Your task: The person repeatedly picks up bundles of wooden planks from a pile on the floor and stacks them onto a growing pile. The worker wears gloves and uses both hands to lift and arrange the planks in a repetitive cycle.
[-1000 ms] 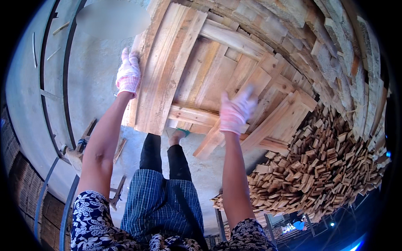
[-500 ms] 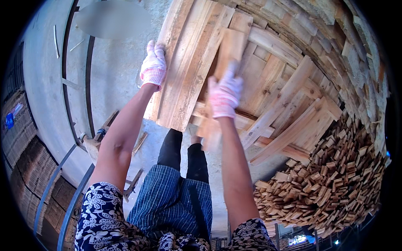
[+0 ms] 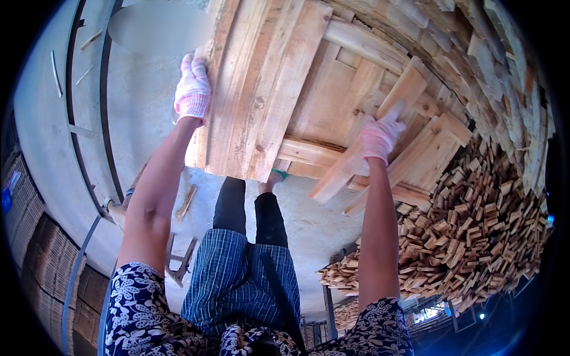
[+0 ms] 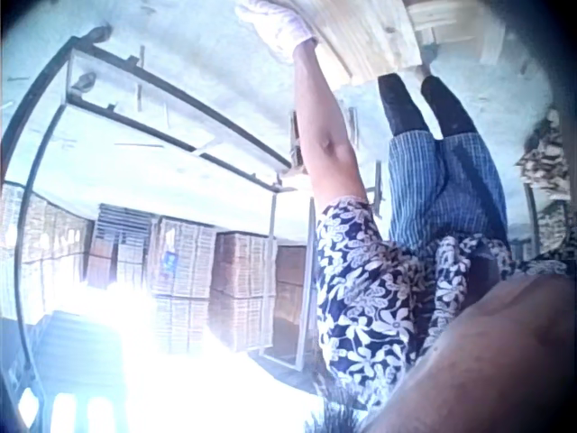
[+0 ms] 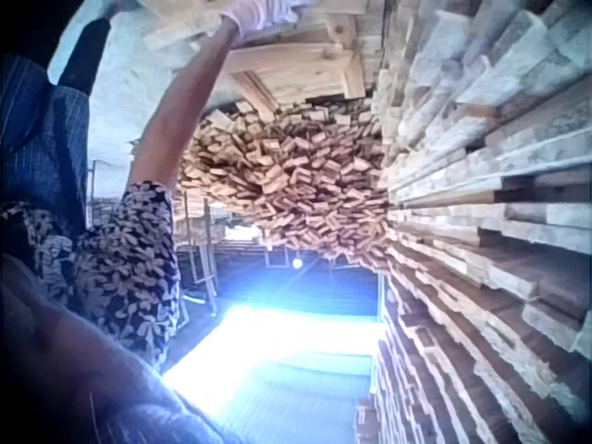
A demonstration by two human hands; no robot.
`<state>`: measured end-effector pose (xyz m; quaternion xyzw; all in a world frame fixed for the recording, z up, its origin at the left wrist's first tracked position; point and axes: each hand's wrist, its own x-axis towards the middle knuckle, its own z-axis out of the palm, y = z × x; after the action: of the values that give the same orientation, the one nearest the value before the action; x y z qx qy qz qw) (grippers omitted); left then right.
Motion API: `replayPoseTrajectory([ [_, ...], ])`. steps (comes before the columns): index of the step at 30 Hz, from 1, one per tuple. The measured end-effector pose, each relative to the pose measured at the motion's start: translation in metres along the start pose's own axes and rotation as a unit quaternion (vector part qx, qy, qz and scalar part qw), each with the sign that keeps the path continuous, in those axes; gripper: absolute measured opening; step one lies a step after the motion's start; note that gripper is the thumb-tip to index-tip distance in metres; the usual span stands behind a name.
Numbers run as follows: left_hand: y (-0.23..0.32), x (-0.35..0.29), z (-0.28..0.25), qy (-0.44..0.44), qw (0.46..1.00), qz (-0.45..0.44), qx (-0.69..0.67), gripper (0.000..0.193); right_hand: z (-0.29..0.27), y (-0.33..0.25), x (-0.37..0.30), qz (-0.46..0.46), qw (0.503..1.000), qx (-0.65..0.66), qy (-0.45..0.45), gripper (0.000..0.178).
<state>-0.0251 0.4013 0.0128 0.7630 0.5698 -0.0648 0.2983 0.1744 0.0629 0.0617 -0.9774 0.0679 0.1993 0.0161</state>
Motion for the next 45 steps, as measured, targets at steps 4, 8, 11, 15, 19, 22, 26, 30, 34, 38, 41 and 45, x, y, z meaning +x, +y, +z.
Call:
replayPoseTrajectory([
  [4, 0.005, -0.002, -0.009, -0.012, 1.0, -0.025, 0.003, 0.066, 0.011, -0.021, -0.022, -0.095, 0.993, 0.07, -0.002, 0.09],
  [8, 0.014, -0.005, -0.011, -0.027, 0.999, -0.031, -0.009, 0.065, 0.045, -0.065, -0.048, -0.193, 0.973, 0.127, -0.028, 0.088],
  [11, 0.008, 0.001, -0.011, -0.023, 0.999, -0.03, -0.009, 0.065, 0.038, -0.088, -0.054, -0.201, 0.961, 0.168, -0.086, 0.088],
  [15, 0.0, 0.002, -0.007, 0.001, 1.0, -0.022, 0.002, 0.065, 0.014, -0.066, -0.027, -0.133, 0.974, 0.171, -0.069, 0.084],
  [19, -0.013, 0.015, 0.01, 0.016, 0.999, 0.03, 0.028, 0.065, 0.04, -0.042, 0.011, -0.245, 0.962, 0.11, 0.042, 0.061],
  [22, -0.046, 0.029, 0.019, 0.044, 0.997, 0.068, 0.012, 0.066, 0.032, -0.077, -0.011, -0.168, 0.979, 0.111, -0.028, 0.061],
  [26, -0.041, 0.028, 0.01, 0.046, 0.996, 0.065, -0.041, 0.065, 0.001, 0.012, 0.009, -0.258, 0.957, 0.105, 0.084, 0.071],
  [30, -0.026, 0.021, 0.004, 0.023, 0.997, 0.059, -0.051, 0.062, -0.019, 0.139, 0.006, 0.076, 0.993, -0.079, 0.032, 0.099],
  [34, -0.019, 0.019, 0.009, 0.028, 0.996, 0.073, -0.036, 0.062, 0.019, 0.192, 0.012, 0.093, 0.994, 0.044, 0.042, 0.104],
  [38, -0.033, 0.022, 0.003, 0.045, 0.996, 0.052, -0.05, 0.061, -0.003, 0.131, -0.012, 0.002, 0.991, 0.133, 0.024, 0.101],
  [41, -0.028, 0.021, 0.005, 0.045, 0.997, 0.056, -0.042, 0.062, -0.012, 0.074, -0.025, -0.109, 0.981, 0.159, 0.002, 0.094],
  [45, -0.016, 0.023, 0.009, 0.034, 0.998, 0.046, -0.023, 0.062, 0.016, -0.003, -0.019, -0.134, 0.979, 0.147, -0.039, 0.087],
])
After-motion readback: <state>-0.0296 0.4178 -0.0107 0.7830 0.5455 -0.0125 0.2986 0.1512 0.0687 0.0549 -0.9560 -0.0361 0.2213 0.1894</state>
